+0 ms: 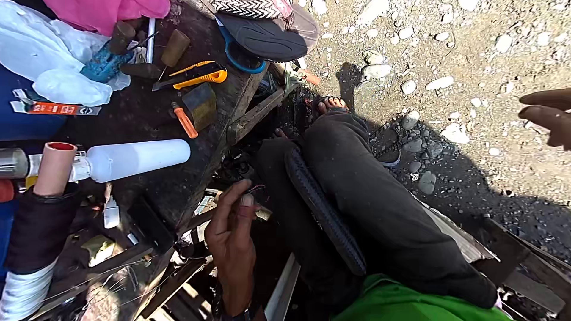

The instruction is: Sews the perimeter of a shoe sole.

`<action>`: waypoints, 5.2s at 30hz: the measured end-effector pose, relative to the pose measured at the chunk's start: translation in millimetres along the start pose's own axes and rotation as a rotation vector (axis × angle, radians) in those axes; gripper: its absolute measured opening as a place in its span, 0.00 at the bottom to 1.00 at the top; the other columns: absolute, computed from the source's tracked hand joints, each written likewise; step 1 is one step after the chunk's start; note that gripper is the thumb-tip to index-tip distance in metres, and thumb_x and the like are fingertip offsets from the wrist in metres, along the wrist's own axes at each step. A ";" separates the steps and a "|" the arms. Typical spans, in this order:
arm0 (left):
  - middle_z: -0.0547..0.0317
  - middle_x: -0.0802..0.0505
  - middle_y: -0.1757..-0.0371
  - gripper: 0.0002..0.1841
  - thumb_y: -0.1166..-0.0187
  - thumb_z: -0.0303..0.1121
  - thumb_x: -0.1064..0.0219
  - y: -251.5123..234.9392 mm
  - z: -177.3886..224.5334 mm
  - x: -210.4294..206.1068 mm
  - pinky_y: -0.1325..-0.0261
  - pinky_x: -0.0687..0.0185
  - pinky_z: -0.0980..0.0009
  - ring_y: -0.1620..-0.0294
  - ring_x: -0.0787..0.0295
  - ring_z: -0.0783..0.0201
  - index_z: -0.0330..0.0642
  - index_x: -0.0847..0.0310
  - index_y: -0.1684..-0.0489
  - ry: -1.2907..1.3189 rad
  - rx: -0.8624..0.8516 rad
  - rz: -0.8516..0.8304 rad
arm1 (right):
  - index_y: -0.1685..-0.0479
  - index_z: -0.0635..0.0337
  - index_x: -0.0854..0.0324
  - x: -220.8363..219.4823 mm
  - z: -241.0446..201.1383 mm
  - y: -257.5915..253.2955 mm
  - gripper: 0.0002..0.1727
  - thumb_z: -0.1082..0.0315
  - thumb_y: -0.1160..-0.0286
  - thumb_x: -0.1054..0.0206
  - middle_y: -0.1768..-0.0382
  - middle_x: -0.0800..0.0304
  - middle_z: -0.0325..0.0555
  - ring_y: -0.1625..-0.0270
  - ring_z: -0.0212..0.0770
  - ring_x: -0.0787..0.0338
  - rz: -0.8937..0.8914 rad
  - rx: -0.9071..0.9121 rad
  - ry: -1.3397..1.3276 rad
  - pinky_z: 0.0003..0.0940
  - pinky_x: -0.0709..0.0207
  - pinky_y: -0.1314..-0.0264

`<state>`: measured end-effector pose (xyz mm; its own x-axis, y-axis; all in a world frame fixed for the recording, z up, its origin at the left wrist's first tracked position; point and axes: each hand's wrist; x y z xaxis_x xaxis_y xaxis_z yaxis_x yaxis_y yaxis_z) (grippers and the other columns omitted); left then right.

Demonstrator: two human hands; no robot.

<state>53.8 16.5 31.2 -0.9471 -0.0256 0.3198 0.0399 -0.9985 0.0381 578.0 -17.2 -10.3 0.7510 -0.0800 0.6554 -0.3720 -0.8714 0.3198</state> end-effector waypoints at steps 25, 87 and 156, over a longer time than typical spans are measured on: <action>0.63 0.08 0.72 0.16 0.31 0.19 0.40 -30.3 59.0 -23.0 0.83 0.36 0.86 0.86 0.30 0.82 0.38 0.05 0.55 0.217 0.251 -0.271 | 0.59 0.51 0.08 -179.9 -200.3 43.2 0.14 0.61 0.15 0.41 0.78 0.15 0.29 0.74 0.23 0.19 -0.443 0.787 -0.347 0.26 0.29 0.75; 0.56 0.05 0.66 0.05 0.26 0.23 0.33 -8.9 38.6 -52.6 0.59 0.06 0.68 0.67 0.06 0.64 0.35 0.12 0.59 0.275 0.147 -0.155 | 0.43 0.36 0.07 -133.5 -214.5 36.3 0.18 0.57 0.17 0.43 0.70 0.15 0.34 0.71 0.37 0.16 -0.363 1.117 0.353 0.35 0.32 0.79; 0.54 0.09 0.54 0.06 0.19 0.26 0.31 20.4 21.2 -50.6 0.48 0.09 0.64 0.56 0.09 0.62 0.34 0.11 0.54 0.473 -0.014 -0.058 | 0.54 0.49 0.07 -156.0 -203.3 28.8 0.15 0.57 0.13 0.40 0.70 0.12 0.36 0.68 0.36 0.15 -0.246 1.292 0.208 0.32 0.28 0.73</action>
<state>109.3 -1.5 35.8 -0.9887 0.0137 -0.1492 -0.0184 -0.9994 0.0297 339.3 68.6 35.8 0.5841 0.1186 0.8030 0.6289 -0.6916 -0.3553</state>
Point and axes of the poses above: each hand's wrist, its own y-axis away from the middle knuckle, its own x-axis out of the back of the hand, z = x × y
